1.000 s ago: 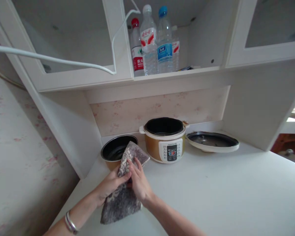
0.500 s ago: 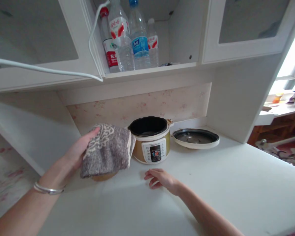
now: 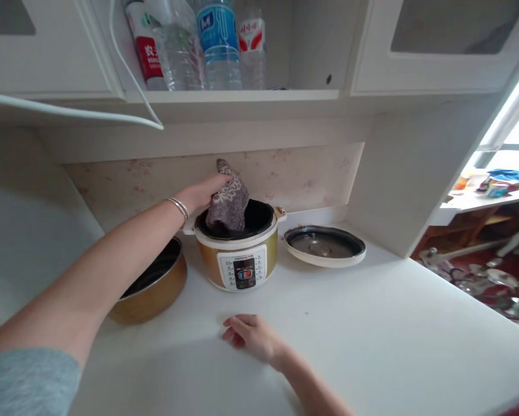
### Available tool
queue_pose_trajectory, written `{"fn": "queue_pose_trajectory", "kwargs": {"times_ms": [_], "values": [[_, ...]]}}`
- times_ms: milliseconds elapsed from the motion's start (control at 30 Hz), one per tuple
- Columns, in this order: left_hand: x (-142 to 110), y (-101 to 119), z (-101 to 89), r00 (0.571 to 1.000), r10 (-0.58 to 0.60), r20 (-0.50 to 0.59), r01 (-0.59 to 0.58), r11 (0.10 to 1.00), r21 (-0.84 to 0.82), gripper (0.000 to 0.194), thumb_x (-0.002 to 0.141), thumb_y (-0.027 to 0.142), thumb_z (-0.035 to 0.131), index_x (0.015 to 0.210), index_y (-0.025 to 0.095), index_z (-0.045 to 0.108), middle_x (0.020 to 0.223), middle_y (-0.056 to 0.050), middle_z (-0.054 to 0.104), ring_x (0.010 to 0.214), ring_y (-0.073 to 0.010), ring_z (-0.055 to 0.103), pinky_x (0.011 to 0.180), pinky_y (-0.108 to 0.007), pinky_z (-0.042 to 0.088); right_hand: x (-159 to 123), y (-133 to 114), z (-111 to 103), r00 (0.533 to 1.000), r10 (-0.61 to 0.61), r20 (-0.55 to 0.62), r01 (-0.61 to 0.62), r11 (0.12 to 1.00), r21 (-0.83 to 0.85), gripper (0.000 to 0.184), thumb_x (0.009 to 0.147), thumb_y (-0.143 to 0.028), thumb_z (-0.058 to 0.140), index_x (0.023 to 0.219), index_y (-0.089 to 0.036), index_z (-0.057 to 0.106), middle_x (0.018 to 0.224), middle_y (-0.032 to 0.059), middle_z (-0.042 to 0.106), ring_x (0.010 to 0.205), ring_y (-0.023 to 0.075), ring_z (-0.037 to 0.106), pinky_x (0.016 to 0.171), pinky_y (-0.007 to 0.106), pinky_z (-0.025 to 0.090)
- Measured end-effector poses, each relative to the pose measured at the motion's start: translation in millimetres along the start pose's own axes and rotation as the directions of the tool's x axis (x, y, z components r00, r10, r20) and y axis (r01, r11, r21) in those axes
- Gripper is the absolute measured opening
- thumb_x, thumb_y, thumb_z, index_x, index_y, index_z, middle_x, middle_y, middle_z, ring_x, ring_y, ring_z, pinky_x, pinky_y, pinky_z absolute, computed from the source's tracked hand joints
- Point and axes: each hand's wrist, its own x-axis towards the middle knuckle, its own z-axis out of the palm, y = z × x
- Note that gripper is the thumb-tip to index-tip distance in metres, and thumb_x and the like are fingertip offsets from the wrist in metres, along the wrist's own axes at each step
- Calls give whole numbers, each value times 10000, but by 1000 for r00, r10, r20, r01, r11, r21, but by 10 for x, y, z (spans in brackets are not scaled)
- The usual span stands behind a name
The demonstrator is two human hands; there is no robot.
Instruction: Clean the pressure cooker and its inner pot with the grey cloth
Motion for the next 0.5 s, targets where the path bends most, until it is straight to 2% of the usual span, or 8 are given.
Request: {"fn": "queue_pose_trajectory", "kwargs": {"times_ms": [100,167,233,300,367,433,500], "values": [[176,-202,258,993,-58,99,57,998,13,287,856,362,521,985,133,636,860,-104,735,857,-214,684,783,-296,534,15,25,-19,1000,8,11,-8,1000,-7,544,851,-582,499,999,-92,681,879,110,690,629,94,511,617,243,413],[243,-320,407,968,-116,222,108,993,49,276,839,357,552,982,139,646,929,-122,737,890,-230,689,812,-319,532,23,56,-29,1000,-4,14,4,999,-37,536,869,-581,476,1007,-107,686,868,100,690,630,97,510,606,235,409],[278,-413,539,914,-159,374,144,987,68,274,835,350,559,981,142,660,967,-124,736,913,-233,690,843,-328,526,26,91,-39,999,-34,14,35,994,-103,535,891,-587,436,1006,-135,696,841,80,687,629,98,502,601,229,401],[291,-477,646,842,-189,505,173,982,78,270,826,336,561,969,137,675,956,-121,739,910,-232,691,849,-330,526,21,116,-47,998,-64,16,66,981,-182,546,907,-597,396,989,-156,708,808,60,678,626,100,494,602,225,396],[287,-515,718,783,-210,586,192,977,94,243,793,278,577,947,123,683,906,-118,744,877,-234,694,825,-330,537,7,118,-50,997,-80,15,82,967,-241,564,917,-602,365,979,-164,715,782,48,667,621,101,489,602,222,393],[265,-534,754,774,-220,593,190,975,114,222,725,167,591,919,113,683,836,-107,743,813,-235,699,781,-334,551,-13,90,-45,996,-89,12,89,954,-287,571,926,-596,345,969,-166,719,763,41,656,626,105,492,603,220,390],[220,-538,755,801,-210,560,160,978,137,283,636,56,584,894,121,680,778,-83,735,737,-230,697,727,-336,562,-37,35,-37,995,-95,10,93,936,-340,557,932,-577,343,934,-170,724,728,28,636,628,108,495,604,219,385]]}}
